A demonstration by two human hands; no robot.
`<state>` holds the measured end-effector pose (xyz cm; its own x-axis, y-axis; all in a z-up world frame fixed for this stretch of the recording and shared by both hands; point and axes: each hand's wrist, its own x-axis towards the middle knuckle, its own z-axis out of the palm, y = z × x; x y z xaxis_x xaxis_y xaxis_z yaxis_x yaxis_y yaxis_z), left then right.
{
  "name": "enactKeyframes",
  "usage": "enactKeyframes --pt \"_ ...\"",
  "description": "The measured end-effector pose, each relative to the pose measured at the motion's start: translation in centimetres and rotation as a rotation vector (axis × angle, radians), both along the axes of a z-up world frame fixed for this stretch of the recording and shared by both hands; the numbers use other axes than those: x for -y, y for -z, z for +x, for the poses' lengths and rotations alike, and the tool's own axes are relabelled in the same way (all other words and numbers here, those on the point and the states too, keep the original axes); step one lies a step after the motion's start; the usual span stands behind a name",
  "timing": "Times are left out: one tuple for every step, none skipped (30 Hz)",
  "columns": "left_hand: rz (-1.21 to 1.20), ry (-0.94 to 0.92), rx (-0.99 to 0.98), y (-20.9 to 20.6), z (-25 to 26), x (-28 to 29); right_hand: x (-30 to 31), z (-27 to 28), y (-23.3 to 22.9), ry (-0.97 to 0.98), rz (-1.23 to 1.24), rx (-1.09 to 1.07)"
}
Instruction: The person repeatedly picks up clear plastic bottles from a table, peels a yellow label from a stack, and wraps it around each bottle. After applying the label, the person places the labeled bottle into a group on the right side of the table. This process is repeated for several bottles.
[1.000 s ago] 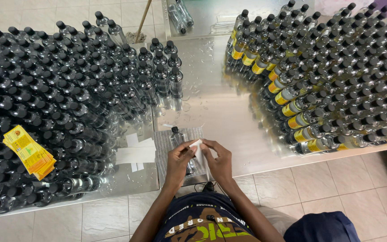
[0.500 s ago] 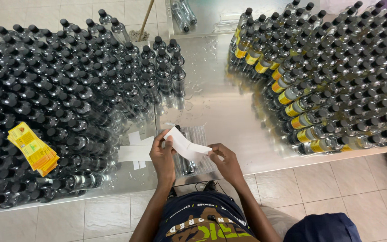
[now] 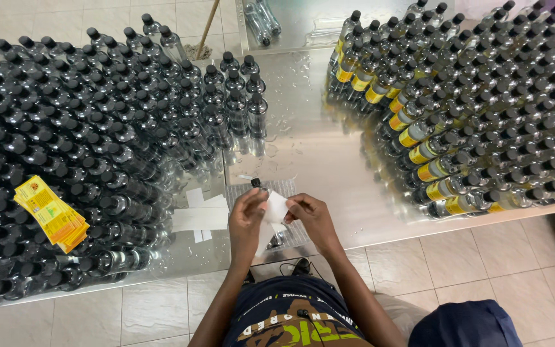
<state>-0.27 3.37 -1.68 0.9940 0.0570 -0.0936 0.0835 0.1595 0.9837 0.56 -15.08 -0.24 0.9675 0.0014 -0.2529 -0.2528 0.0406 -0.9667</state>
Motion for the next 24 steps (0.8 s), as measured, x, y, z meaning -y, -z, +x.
enactKeyframes --pt "0.087 -0.062 -0.054 -0.8 -0.3 -0.3 -0.2 -0.1 0.0 0.065 0.035 -0.005" --pt "0.174 -0.122 -0.109 -1.7 -0.6 -0.5 -0.3 -0.1 0.0 0.132 0.069 -0.01" --pt "0.171 -0.125 -0.108 -0.9 -1.1 -1.1 -0.5 -0.2 -0.2 0.129 0.066 -0.008" --pt "0.232 -0.105 -0.104 -0.1 -1.4 -1.7 -0.7 -0.3 -0.3 0.18 0.07 0.009" --pt "0.293 -0.085 -0.101 0.7 -1.8 -2.2 -0.8 -0.3 -0.5 0.231 0.073 0.026" --pt "0.293 -0.079 -0.1 -1.0 -2.6 -1.8 -1.1 -0.5 -0.6 0.236 0.073 0.027" --pt "0.191 0.02 -0.137 -2.6 -3.4 -1.3 -1.4 -0.7 -0.8 0.254 0.06 0.034" --pt "0.088 0.109 -0.171 -4.3 -4.2 -1.0 -1.8 -0.7 -1.0 0.261 0.049 0.044" --pt "0.087 0.103 -0.168 -3.5 -3.8 -0.6 -2.3 -0.7 -1.1 0.256 0.048 0.047" --pt "0.089 0.163 -0.046 -2.7 -3.5 -0.3 -2.7 -0.8 -1.2 0.245 0.015 0.053" --pt "0.092 0.222 0.077 -1.9 -3.1 -0.1 -3.2 -0.9 -1.3 0.234 -0.018 0.06" --pt "0.092 0.22 0.079 -2.2 -3.0 -0.1 -3.5 -1.0 -1.0 0.233 -0.019 0.061" --pt "0.06 0.217 0.055 -2.6 -2.8 -0.2 -3.8 -1.1 -0.8 0.214 -0.034 0.115" --pt "0.028 0.211 0.032 -3.0 -2.6 -0.3 -4.2 -1.1 -0.5 0.192 -0.049 0.169" --pt "0.026 0.206 0.034 -2.4 -2.5 -0.3 -4.3 -1.2 -0.6 0.187 -0.05 0.171" --pt "-0.001 0.152 0.001 -1.9 -2.3 -0.3 -4.5 -1.2 -0.7 0.158 -0.093 0.199" --pt "-0.029 0.097 -0.031 -1.3 -2.2 -0.4 -4.7 -1.3 -0.7 0.129 -0.136 0.227" --pt "-0.029 0.094 -0.032 -0.5 -2.0 -0.6 -5.0 -1.3 -0.4 0.126 -0.136 0.225" --pt "-0.032 0.058 -0.05 0.3 -1.8 -0.8 -5.3 -1.2 0.0 0.105 -0.104 0.249" --pt "-0.037 0.023 -0.071 1.1 -1.8 -0.9 -5.5 -1.4 0.4 0.083 -0.075 0.269" --pt "-0.04 0.02 -0.075 1.6 -1.6 -1.4 -5.7 -1.6 0.5 0.08 -0.077 0.265" --pt "-0.021 -0.001 -0.081 2.0 -1.4 -1.8 -5.8 -1.6 0.6 0.066 -0.06 0.271" --pt "-0.001 -0.022 -0.086 2.5 -1.2 -2.3 -6.0 -1.7 0.7 0.053 -0.044 0.276" --pt "-0.004 -0.027 -0.09 2.3 -1.3 -2.5 -6.3 -1.7 1.0 0.046 -0.045 0.272"
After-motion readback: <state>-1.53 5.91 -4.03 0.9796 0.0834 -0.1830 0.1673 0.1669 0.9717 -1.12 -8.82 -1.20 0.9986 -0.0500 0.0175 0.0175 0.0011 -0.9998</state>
